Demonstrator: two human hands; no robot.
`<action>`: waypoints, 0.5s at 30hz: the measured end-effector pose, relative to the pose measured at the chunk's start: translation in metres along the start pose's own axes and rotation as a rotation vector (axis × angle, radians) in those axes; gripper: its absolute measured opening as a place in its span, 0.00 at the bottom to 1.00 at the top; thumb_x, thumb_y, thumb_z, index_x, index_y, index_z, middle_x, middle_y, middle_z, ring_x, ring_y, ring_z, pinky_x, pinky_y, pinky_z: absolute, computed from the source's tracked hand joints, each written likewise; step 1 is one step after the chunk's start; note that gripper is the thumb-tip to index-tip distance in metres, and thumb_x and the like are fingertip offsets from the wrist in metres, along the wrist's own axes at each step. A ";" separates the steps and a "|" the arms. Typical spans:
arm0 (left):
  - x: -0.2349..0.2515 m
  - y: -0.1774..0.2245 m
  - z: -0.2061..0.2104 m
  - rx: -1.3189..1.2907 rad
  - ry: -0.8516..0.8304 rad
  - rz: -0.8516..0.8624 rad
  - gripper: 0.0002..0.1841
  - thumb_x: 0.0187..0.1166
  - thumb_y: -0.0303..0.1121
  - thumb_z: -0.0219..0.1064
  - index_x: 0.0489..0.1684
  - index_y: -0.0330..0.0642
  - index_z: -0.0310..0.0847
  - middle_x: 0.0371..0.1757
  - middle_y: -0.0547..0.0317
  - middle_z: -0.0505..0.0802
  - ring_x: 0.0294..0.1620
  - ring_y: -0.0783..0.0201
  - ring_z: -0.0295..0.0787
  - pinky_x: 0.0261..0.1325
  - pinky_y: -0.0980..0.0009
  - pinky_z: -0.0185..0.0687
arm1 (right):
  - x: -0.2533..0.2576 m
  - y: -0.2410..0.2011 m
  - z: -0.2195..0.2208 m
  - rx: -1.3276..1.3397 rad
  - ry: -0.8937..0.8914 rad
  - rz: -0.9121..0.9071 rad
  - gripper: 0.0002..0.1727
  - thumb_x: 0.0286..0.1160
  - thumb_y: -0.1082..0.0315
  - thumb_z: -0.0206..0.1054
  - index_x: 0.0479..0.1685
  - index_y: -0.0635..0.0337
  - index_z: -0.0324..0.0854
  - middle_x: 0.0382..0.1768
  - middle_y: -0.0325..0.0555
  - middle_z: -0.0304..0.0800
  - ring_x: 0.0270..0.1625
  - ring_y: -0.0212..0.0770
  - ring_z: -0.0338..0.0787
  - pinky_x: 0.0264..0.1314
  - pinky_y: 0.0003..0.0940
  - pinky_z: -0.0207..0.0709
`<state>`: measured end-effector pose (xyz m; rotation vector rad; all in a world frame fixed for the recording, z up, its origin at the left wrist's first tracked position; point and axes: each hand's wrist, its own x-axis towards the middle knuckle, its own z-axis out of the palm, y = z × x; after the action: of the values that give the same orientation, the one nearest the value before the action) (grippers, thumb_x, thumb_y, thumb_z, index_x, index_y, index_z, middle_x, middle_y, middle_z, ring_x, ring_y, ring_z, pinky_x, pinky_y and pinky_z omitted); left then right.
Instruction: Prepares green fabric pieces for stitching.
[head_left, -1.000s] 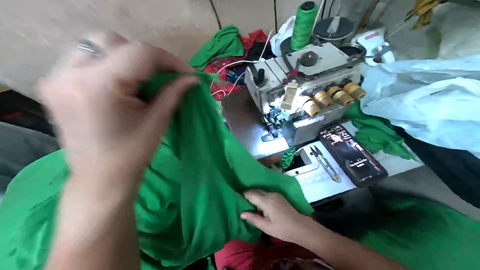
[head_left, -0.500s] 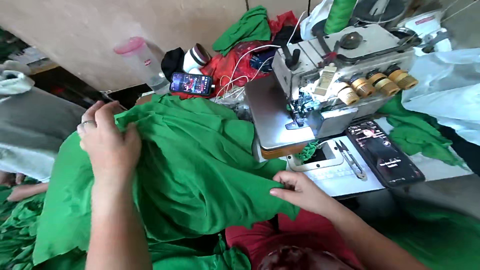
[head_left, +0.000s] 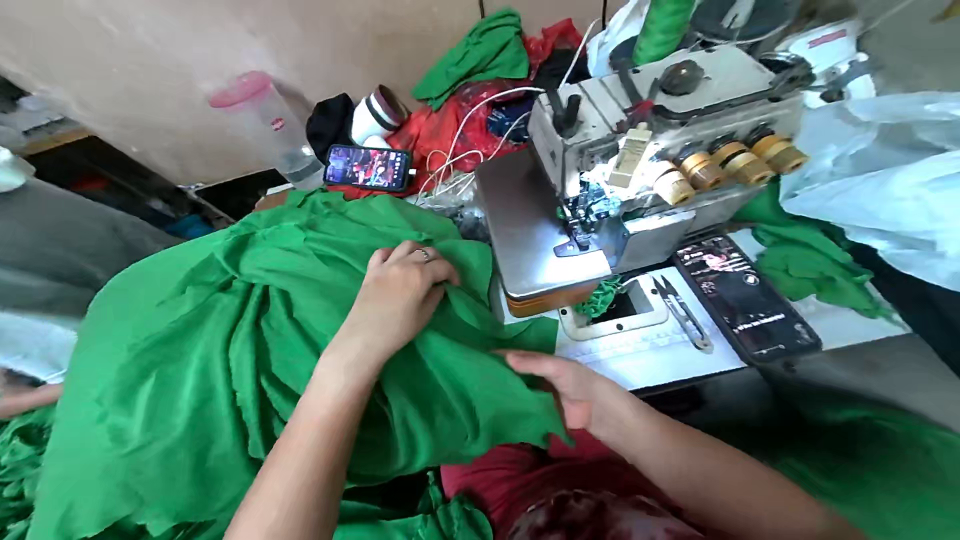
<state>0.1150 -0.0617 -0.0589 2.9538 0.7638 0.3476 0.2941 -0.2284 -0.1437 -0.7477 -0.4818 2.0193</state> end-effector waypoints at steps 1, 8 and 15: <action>-0.001 -0.008 0.004 -0.050 0.049 0.020 0.09 0.73 0.24 0.69 0.41 0.47 0.94 0.47 0.54 0.95 0.60 0.46 0.88 0.61 0.35 0.74 | 0.003 0.003 0.001 0.025 -0.053 0.026 0.15 0.78 0.61 0.62 0.61 0.48 0.79 0.45 0.32 0.95 0.49 0.28 0.94 0.53 0.30 0.89; -0.007 -0.016 0.011 -0.088 0.169 0.031 0.17 0.81 0.45 0.63 0.34 0.44 0.94 0.36 0.57 0.94 0.50 0.52 0.90 0.58 0.42 0.73 | -0.007 -0.010 -0.011 -0.214 -0.175 -0.223 0.11 0.78 0.70 0.62 0.55 0.49 0.80 0.43 0.26 0.95 0.44 0.23 0.92 0.50 0.25 0.87; 0.001 0.016 0.005 0.038 0.209 -0.066 0.09 0.80 0.35 0.69 0.38 0.39 0.90 0.33 0.49 0.93 0.40 0.46 0.92 0.57 0.36 0.76 | -0.018 -0.022 -0.020 -0.405 -0.021 -0.695 0.11 0.69 0.75 0.73 0.48 0.55 0.81 0.42 0.29 0.94 0.47 0.24 0.92 0.54 0.26 0.87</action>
<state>0.1245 -0.0755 -0.0615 2.9502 0.8976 0.6516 0.3283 -0.2315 -0.1398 -0.6714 -1.0245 1.2921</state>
